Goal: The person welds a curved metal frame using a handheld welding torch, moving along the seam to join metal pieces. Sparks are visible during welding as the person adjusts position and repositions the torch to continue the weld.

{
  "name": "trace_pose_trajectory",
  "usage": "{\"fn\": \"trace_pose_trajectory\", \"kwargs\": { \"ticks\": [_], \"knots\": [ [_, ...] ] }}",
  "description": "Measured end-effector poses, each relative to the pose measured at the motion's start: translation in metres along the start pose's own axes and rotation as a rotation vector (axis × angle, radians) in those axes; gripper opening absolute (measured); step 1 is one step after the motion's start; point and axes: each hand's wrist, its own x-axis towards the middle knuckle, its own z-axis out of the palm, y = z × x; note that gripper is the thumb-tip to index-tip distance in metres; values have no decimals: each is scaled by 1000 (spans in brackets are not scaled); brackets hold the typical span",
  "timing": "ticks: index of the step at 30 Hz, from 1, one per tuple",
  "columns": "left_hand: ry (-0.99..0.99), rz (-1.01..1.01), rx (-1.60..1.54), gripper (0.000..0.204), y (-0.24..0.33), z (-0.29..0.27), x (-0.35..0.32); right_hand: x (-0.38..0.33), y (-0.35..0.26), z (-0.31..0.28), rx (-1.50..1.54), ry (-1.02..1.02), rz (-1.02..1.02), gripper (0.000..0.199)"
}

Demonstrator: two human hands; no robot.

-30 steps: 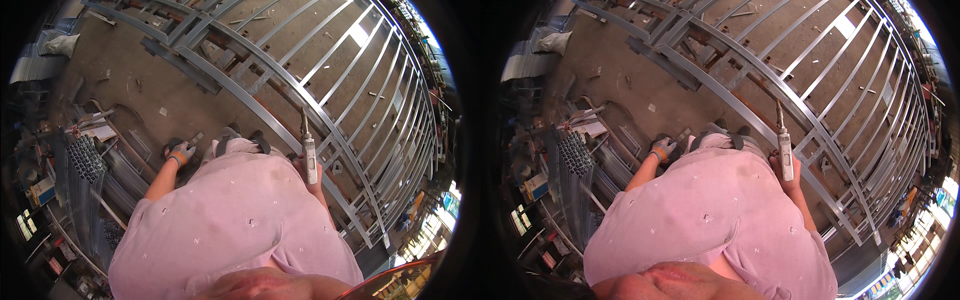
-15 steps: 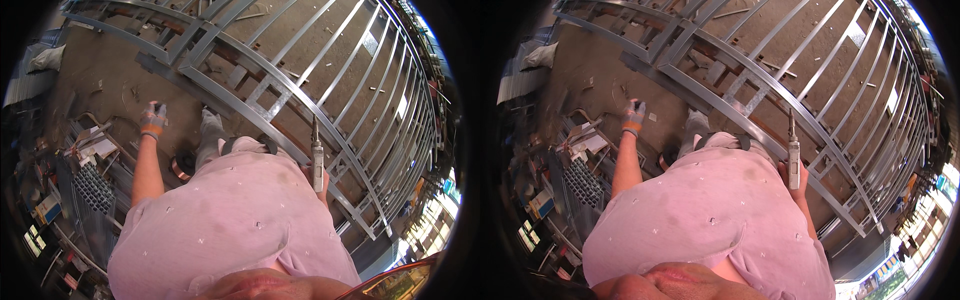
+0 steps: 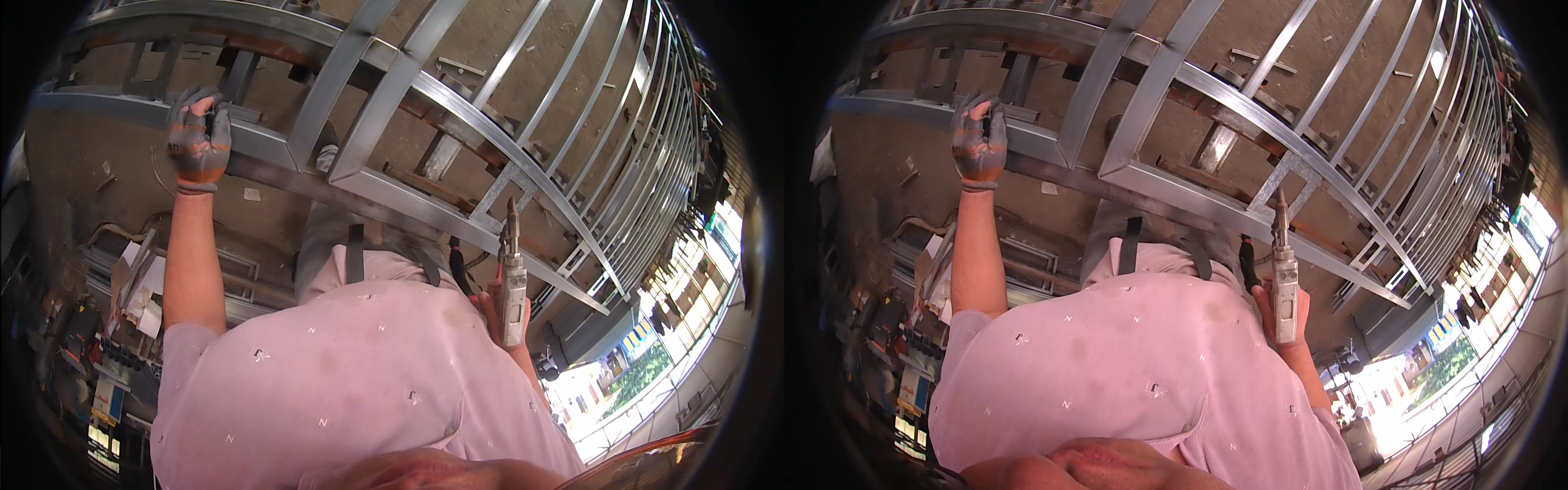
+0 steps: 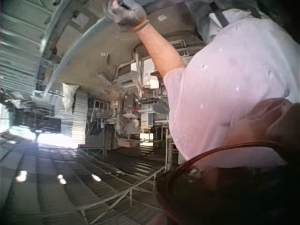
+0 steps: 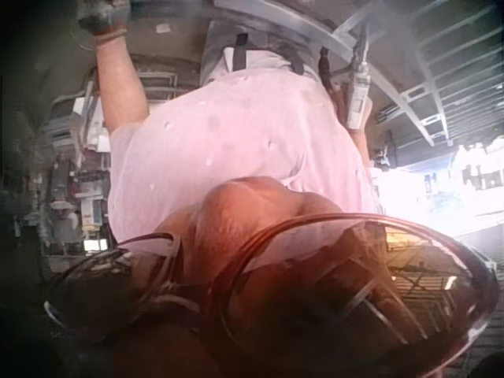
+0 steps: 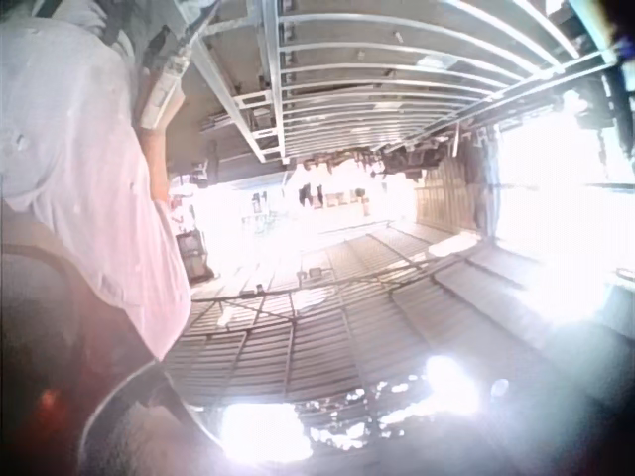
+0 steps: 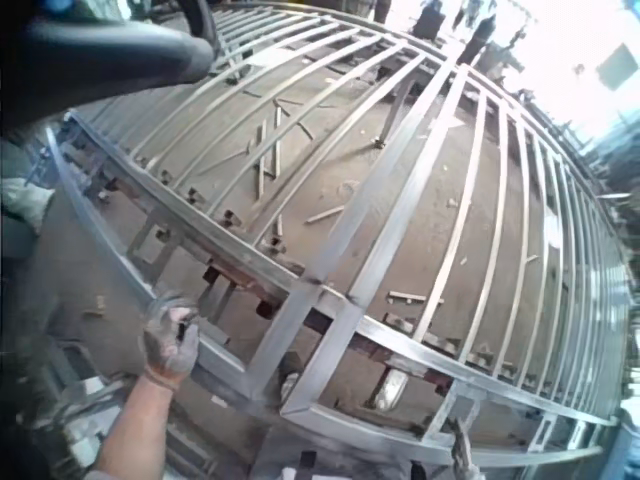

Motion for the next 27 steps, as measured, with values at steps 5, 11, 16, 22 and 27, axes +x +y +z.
{"fn": "trace_pose_trajectory", "kwargs": {
  "ticks": [5, 11, 16, 22, 27],
  "knots": [
    [-7, 67, 1, 13, -9, 2, -10, -4, -53, 18, 226, -88, 111, 23],
    [-8, 80, -36, 11, -12, -1, -13, 6, -75, 26, 124, -201, 60, 27],
    [-46, 74, 17, 15, -17, -3, -19, 14, -59, 34, 17, -295, -19, 39],
    [-22, 76, -26, 16, -12, 0, -17, 20, -67, 47, 41, -317, -99, 28],
    [6, 81, -40, 18, -15, 3, -19, 15, -53, 52, 190, -278, 35, 29]
  ]
}}
